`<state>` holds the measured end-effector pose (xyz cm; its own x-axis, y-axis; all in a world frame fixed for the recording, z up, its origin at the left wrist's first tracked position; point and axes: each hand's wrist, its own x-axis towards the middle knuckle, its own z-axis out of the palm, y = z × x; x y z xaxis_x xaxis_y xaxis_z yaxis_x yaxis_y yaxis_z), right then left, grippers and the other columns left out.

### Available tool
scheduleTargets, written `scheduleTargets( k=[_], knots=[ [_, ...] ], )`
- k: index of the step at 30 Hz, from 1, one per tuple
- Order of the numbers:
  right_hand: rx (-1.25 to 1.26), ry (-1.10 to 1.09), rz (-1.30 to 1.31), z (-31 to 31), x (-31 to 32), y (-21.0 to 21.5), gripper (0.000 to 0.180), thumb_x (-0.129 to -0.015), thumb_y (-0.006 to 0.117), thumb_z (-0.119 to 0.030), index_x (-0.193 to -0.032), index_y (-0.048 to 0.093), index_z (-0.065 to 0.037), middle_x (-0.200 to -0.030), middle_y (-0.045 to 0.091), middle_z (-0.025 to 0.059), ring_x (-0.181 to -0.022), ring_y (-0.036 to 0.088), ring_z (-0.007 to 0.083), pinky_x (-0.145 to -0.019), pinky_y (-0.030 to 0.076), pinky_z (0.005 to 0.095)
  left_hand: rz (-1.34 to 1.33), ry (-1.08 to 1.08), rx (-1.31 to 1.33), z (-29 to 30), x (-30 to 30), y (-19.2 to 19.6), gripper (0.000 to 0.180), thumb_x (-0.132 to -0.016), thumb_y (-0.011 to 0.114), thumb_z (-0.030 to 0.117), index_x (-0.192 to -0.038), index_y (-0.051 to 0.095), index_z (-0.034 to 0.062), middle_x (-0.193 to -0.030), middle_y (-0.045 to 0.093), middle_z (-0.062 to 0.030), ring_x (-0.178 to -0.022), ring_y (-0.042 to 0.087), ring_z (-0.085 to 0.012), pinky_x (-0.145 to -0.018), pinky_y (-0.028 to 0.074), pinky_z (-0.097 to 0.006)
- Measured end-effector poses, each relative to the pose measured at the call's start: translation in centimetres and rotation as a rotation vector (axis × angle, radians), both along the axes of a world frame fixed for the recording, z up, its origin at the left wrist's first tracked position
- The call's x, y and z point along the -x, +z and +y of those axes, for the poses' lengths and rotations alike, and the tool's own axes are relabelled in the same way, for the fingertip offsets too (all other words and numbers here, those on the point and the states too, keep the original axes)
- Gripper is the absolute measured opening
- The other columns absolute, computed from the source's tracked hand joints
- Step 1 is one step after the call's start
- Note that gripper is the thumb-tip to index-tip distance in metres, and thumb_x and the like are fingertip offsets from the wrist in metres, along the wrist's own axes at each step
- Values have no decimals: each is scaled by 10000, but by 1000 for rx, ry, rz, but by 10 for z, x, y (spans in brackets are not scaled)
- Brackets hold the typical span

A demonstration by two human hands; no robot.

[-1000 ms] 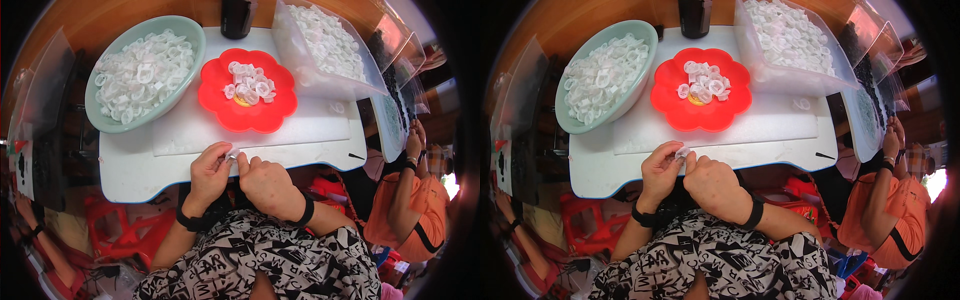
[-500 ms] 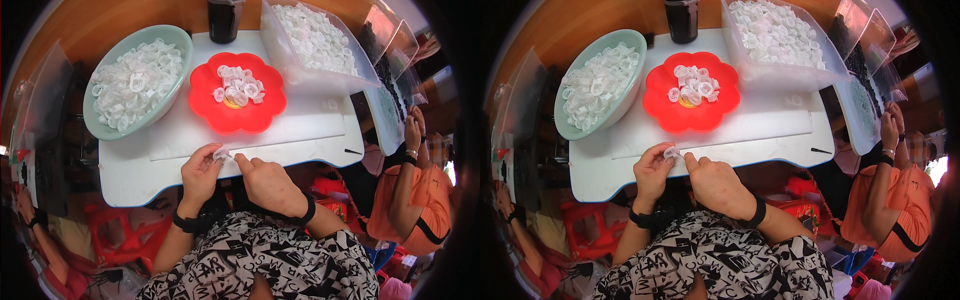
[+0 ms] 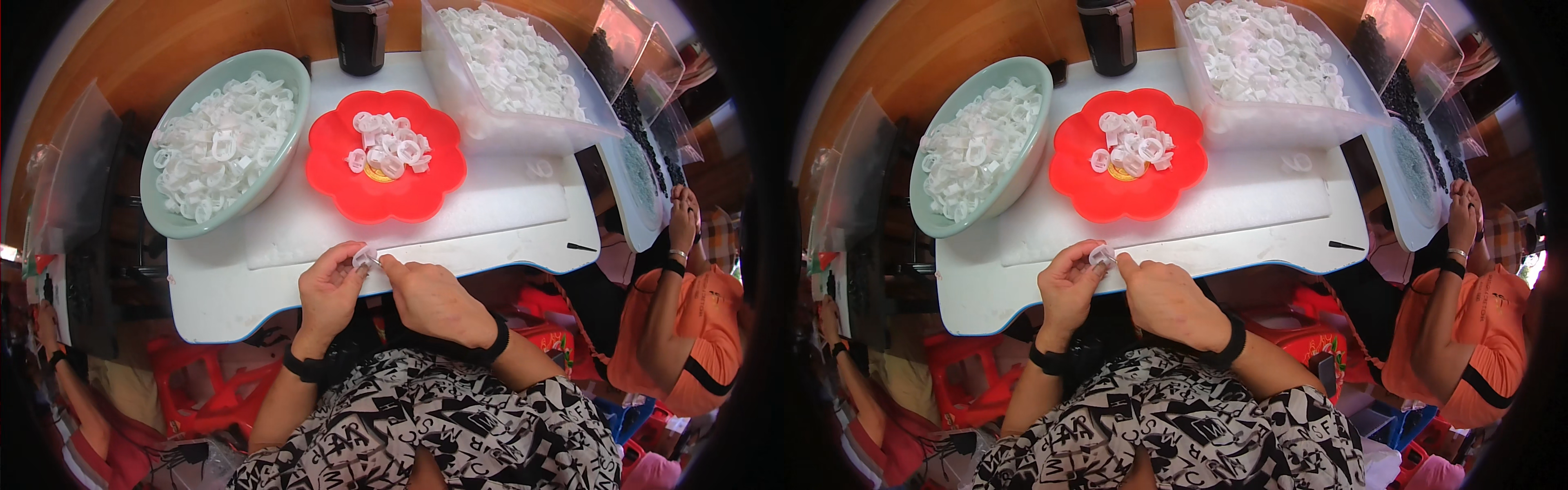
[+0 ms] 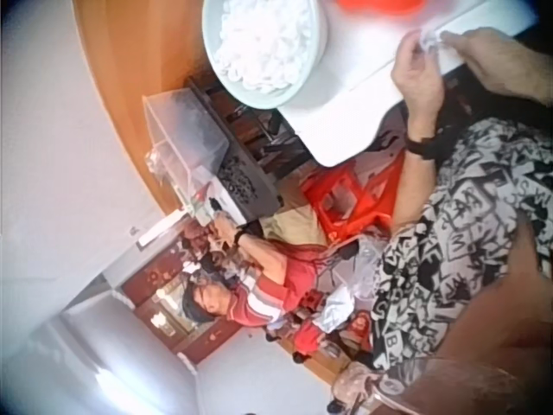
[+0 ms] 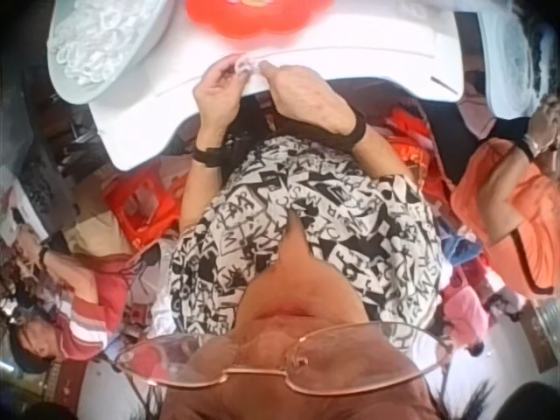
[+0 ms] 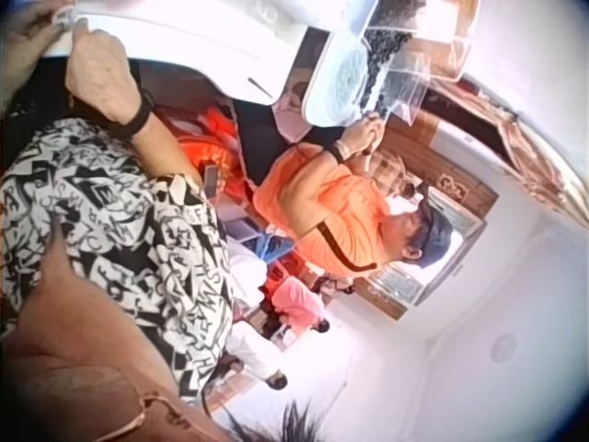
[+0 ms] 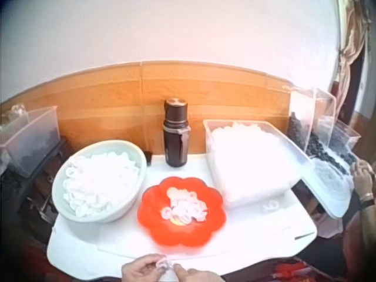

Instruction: Processing small white plastic shoe components using a manual hook tool to clear holes.

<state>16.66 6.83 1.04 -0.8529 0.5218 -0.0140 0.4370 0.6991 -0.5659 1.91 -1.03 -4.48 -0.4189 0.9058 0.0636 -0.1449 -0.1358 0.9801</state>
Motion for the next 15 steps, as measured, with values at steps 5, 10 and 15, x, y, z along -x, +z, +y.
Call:
scheduleTargets(
  k=[5,10,15],
  knots=[
    [5,-51,14,1,-10,3,391,-753,552,-21,-1134,485,37,-702,574,201,-612,578,380,-568,471,445,-10,22,-19,1,-1,0,294,-814,582,-109,-1105,548,-81,-1072,598,-122,-945,588,-152,-846,489,-269],
    [-196,21,-20,-6,-7,7,437,-700,598,-64,-1103,473,47,-680,579,154,-574,610,301,-511,489,375,117,18,-31,4,0,2,279,-808,579,-119,-1082,573,-65,-1108,571,-113,-959,572,-147,-835,480,-254],
    [-236,25,-108,-5,0,7,378,-688,608,-72,-1033,495,33,-674,576,152,-574,614,300,-507,490,366,259,16,-34,4,0,-1,272,-810,575,-119,-1076,578,-60,-1110,560,-106,-973,561,-147,-828,476,-252]
  ],
)
